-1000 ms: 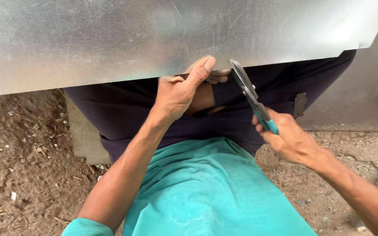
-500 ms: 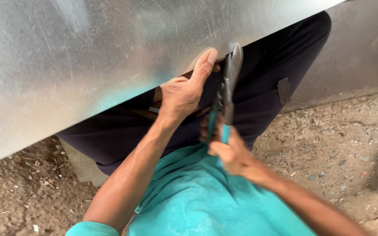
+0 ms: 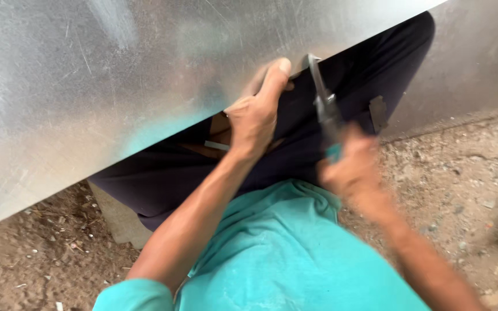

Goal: The person sits cross-legged on the ground and uses tin snips to cut notches and trim the edges of a large metal sheet. They repeatedly position the sheet on their lap, cut small sections, and occasionally use a small metal piece to scrape or mark the surface.

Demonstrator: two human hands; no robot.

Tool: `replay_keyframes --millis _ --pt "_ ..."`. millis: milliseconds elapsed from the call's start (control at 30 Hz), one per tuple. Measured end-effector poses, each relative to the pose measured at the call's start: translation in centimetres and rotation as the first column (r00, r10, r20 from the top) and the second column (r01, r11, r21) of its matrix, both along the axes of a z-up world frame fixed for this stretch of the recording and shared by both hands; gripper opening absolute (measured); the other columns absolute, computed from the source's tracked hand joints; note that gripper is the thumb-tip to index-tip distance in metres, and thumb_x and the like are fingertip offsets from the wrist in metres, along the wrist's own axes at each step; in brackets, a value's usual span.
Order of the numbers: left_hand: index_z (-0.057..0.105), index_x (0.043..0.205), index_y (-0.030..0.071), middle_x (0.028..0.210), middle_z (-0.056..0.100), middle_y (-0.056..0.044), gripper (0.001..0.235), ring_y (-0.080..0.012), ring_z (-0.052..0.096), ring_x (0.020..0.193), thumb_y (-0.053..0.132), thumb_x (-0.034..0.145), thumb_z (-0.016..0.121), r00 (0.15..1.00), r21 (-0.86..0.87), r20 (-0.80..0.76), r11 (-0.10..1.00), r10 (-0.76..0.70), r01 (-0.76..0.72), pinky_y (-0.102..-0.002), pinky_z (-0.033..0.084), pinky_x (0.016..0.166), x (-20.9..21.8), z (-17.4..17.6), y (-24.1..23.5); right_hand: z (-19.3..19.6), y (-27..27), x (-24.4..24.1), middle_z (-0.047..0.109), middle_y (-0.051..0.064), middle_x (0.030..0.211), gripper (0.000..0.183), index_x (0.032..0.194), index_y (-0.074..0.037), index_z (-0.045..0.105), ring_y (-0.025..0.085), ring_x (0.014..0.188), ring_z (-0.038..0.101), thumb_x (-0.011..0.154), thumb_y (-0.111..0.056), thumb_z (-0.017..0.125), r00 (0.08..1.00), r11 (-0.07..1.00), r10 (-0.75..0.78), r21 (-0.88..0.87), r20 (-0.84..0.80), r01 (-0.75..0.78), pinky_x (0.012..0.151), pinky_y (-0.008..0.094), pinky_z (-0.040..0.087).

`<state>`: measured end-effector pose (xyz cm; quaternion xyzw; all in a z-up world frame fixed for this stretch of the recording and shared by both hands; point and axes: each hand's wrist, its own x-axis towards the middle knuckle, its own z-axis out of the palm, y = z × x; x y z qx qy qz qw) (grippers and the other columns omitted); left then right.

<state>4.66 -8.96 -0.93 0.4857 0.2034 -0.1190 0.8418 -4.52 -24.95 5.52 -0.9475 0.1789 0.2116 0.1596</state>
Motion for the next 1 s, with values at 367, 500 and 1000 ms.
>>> replay_keyframes --millis 367,500,1000 --pt "0.065 0.123 -0.003 0.116 0.062 -0.011 0.057 -0.0231 0.059 0.103 0.026 0.079 0.086 0.999 -0.040 -0.005 0.999 0.036 -0.036 -0.034 0.053 0.085 1.4 3.3 -1.3 -1.6 -2.8 -8.8 0.064 0.009 0.062 0.027 0.081 0.001 0.068 0.018 0.053 0.061 0.070 -0.022 0.058 0.974 0.869 -0.186 0.485 0.128 0.102 0.049 0.034 0.051" --pt "0.056 0.135 -0.001 0.131 0.059 -0.015 0.076 -0.0296 0.059 0.118 0.026 0.072 0.088 0.955 0.162 -0.053 0.941 -0.293 0.297 -0.038 0.056 0.094 0.2 3.5 1.2 -0.1 -0.1 -7.3 0.064 0.006 0.071 0.026 0.090 0.003 0.066 0.014 0.060 0.060 0.075 -0.014 0.054 0.899 0.801 -0.265 0.599 0.349 0.003 0.053 0.029 0.049" --pt "0.057 0.133 0.002 0.126 0.066 -0.013 0.061 -0.0226 0.067 0.115 0.052 0.103 0.041 0.584 0.566 0.035 0.465 0.811 -0.680 -0.040 0.061 0.101 -12.8 2.6 36.8 -3.3 -0.5 -5.4 0.067 0.010 0.084 0.017 0.094 0.004 0.065 0.017 0.071 0.064 0.079 0.002 0.057 0.957 0.603 -0.175 0.794 0.231 -0.081 0.067 0.028 0.055"
